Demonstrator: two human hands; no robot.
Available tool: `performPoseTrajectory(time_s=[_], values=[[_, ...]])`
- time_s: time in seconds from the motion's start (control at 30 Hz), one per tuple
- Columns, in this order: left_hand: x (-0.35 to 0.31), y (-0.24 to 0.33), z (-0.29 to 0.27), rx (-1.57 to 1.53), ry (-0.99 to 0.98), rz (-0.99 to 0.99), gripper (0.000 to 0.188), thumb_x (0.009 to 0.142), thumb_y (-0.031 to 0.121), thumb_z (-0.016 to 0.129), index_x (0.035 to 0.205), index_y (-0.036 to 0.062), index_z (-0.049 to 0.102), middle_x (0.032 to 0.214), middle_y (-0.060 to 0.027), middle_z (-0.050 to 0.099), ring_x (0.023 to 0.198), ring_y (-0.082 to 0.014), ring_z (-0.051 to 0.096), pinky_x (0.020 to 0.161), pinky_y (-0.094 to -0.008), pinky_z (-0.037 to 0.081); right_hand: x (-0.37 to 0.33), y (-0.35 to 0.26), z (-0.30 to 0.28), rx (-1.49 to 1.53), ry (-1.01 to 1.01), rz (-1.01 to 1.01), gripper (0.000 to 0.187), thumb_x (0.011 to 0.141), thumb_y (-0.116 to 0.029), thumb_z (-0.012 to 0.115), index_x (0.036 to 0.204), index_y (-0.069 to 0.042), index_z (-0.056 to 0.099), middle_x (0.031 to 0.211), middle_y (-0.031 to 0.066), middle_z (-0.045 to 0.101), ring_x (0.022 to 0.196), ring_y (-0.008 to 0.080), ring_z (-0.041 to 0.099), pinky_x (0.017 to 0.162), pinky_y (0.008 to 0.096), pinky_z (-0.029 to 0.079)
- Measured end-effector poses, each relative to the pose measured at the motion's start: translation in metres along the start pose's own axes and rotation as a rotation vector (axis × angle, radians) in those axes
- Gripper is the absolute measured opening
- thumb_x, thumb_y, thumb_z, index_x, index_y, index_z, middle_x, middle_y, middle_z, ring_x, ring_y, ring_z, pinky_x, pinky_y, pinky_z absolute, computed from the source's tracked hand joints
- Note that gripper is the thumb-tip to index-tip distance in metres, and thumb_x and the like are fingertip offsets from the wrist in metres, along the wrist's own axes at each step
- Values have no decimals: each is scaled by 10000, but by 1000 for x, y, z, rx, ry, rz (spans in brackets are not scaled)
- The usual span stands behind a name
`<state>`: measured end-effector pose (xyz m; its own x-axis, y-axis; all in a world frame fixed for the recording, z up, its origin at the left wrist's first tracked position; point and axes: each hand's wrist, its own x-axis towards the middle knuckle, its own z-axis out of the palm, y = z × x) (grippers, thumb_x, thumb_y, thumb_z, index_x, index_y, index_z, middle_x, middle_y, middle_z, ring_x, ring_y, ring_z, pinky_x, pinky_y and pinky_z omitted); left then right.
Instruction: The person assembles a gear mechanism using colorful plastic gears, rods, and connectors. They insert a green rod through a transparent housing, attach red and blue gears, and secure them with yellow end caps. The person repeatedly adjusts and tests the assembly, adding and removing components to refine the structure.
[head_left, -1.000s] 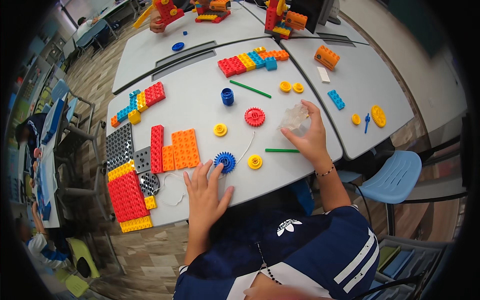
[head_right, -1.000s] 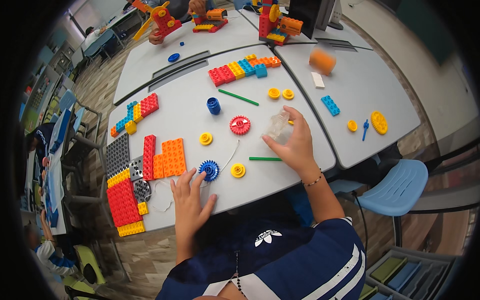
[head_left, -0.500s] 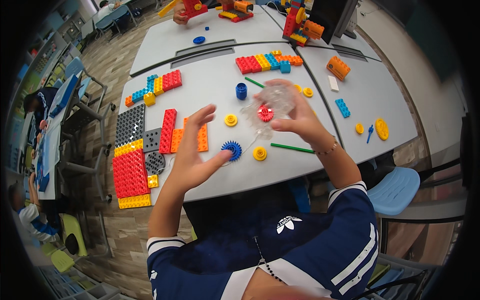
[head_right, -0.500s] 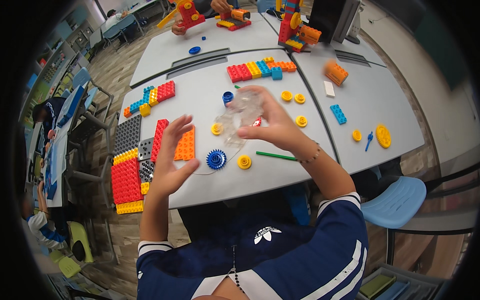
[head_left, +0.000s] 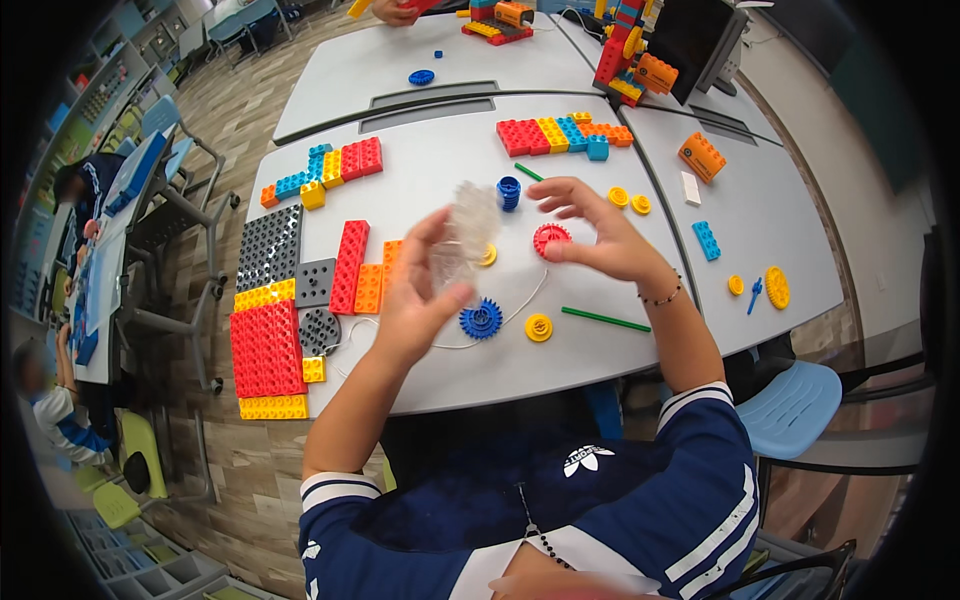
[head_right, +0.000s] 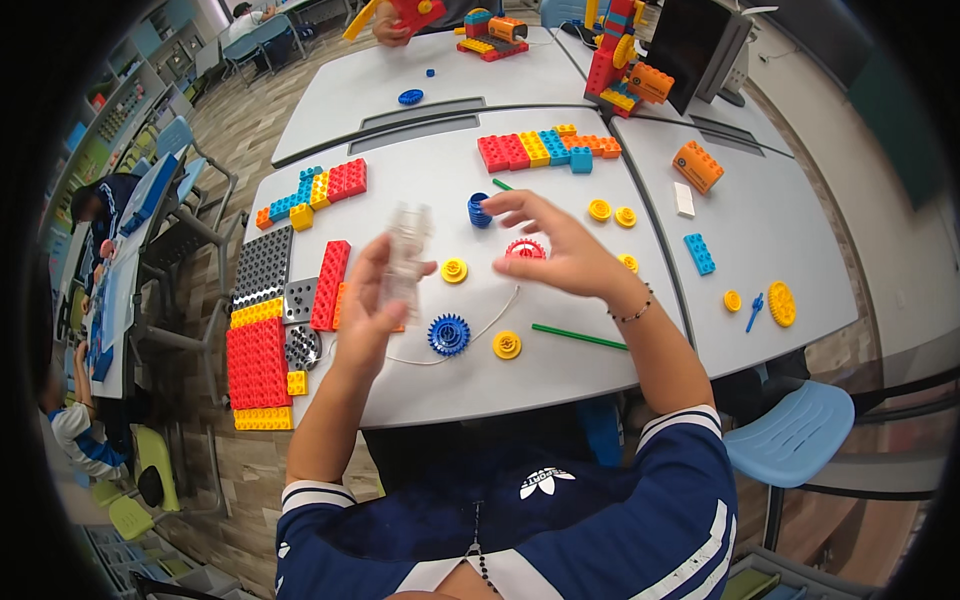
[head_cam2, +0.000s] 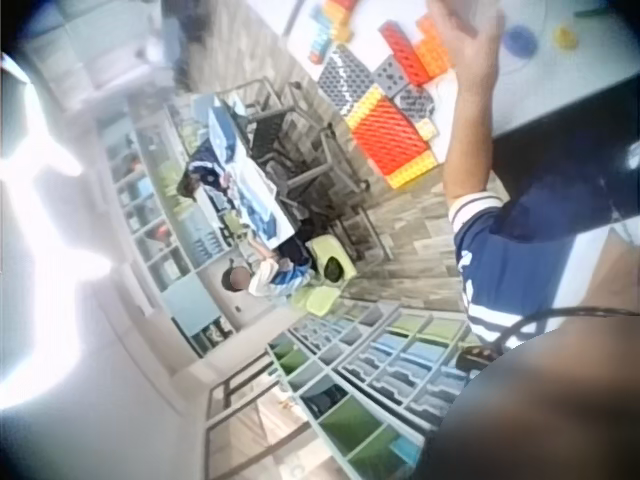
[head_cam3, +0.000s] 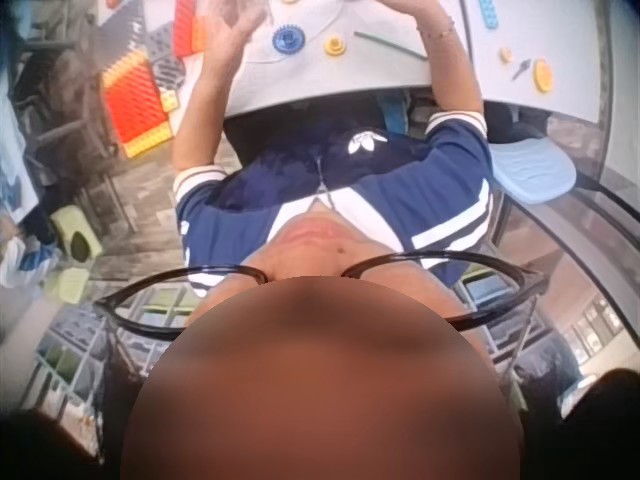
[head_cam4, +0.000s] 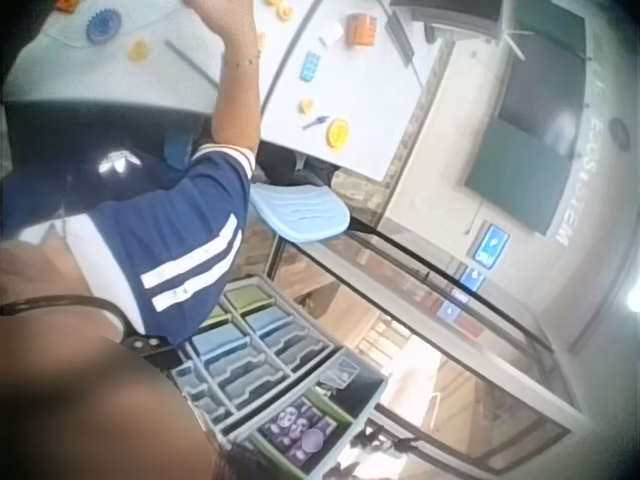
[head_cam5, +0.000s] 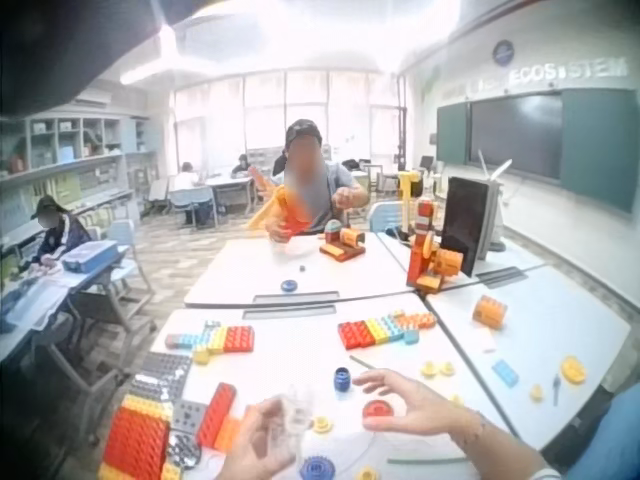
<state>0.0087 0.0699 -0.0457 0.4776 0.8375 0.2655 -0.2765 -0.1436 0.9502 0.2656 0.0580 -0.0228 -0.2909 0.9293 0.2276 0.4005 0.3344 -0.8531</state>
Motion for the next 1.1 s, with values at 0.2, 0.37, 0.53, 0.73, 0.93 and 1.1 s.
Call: performPoseTrajectory(time_s=[0.2,0.37,0.53,0.73,0.93,1.1], values=[[3,9,-11,-375,115,-58,726,832,477,493,1370,19,325,1318,-194,429,1191,-343,500,1045,-430,362,4,19,-8,-559,-93,126,504,734,-325,713,1166,-97,588,1163,122,564,1048,262,559,859,345,474],[4,0,-12,-758,20,-177,763,832,507,456,1405,29,291,1321,-211,434,1161,-355,516,1029,-439,388,2,24,1,-664,-153,128,535,691,-298,739,1173,-122,588,1124,125,564,1055,264,557,860,338,479],[4,-7,-10,-881,-119,-185,847,813,535,470,1433,9,233,1275,-178,478,1099,-321,548,992,-469,410,5,29,3,-668,-190,165,498,691,-252,729,1148,-104,594,1095,123,574,1028,262,568,842,333,490],[1,-10,-6,-863,-195,-192,874,792,549,483,1430,6,235,1255,-167,480,1065,-287,554,968,-465,422,7,25,-2,-394,-89,213,449,714,-227,733,1092,-67,551,1081,92,556,1014,184,565,838,320,486],[-5,-9,3,-246,-175,-240,853,761,499,558,1409,13,291,1299,-171,451,1107,-267,524,981,-385,384,2,14,5,545,320,12,464,774,-194,727,1107,-77,425,1061,101,543,986,156,567,865,301,495],[-7,-7,13,500,-194,183,756,724,261,688,1362,10,370,1172,-177,494,1083,-280,504,941,-372,392,-5,6,16,703,382,-145,545,745,-277,712,1144,-87,393,1140,134,518,1069,226,579,911,388,516]])
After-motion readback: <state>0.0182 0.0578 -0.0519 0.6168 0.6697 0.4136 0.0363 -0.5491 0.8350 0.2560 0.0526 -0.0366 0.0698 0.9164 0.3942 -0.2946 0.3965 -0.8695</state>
